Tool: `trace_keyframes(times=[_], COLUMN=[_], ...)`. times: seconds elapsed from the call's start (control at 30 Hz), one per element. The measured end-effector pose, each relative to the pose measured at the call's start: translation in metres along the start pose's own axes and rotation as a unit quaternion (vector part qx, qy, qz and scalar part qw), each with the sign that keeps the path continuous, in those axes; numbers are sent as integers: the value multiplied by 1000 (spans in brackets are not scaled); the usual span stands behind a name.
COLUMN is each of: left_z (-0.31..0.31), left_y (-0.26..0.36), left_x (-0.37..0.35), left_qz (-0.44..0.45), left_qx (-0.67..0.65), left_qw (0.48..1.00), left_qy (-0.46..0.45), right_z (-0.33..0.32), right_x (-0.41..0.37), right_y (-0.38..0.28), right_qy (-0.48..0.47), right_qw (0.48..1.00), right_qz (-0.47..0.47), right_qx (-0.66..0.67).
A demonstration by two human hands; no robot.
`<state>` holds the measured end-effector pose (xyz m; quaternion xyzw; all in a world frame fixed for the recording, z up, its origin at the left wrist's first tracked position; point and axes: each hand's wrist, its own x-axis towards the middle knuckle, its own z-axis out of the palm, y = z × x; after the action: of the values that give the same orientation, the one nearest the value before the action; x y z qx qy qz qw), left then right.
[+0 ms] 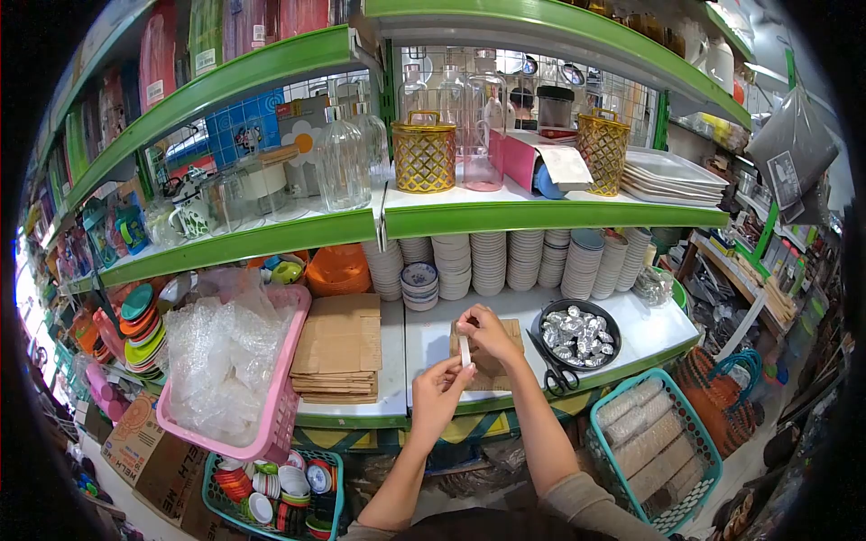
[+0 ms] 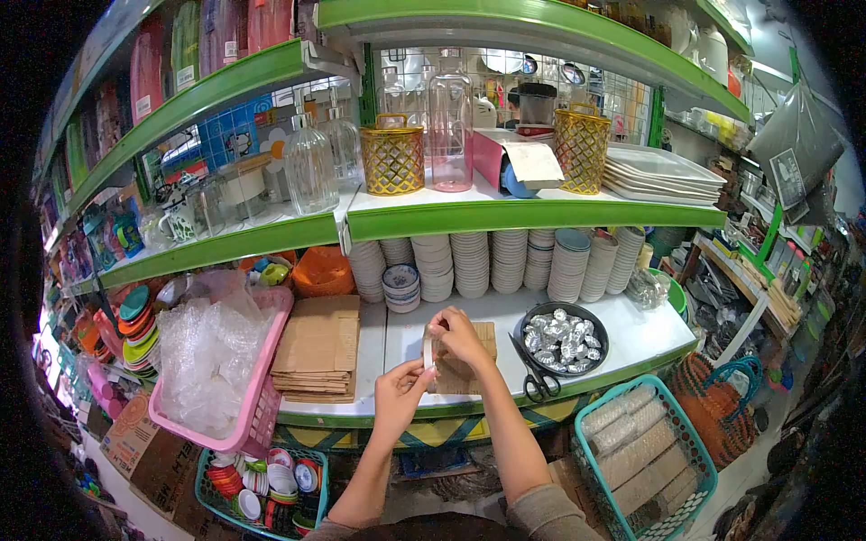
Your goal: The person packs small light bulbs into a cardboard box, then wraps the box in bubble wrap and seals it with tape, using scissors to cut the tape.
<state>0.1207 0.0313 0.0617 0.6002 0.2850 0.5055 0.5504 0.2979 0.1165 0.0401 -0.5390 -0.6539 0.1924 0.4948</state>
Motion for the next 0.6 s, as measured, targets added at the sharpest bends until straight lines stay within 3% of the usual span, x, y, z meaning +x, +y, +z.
trace_keyframes(times=[0.13,0.33,0.6], left_z=[0,0,-1], left_y=[0,0,-9], left_x=[0,-3,-2], left_qz=[3,-6,-8], left_qx=[-7,-35,-68], left_qw=[1000,999,997], left_qy=[12,9,36], right_z=[2,4,10], right_x=[1,0,-3], right_y=[4,-3,-7], right_qy=[10,32,82], right_qw=[999,999,989], right_qz=[-29,4,-19], right_qx=[-13,-4,-121])
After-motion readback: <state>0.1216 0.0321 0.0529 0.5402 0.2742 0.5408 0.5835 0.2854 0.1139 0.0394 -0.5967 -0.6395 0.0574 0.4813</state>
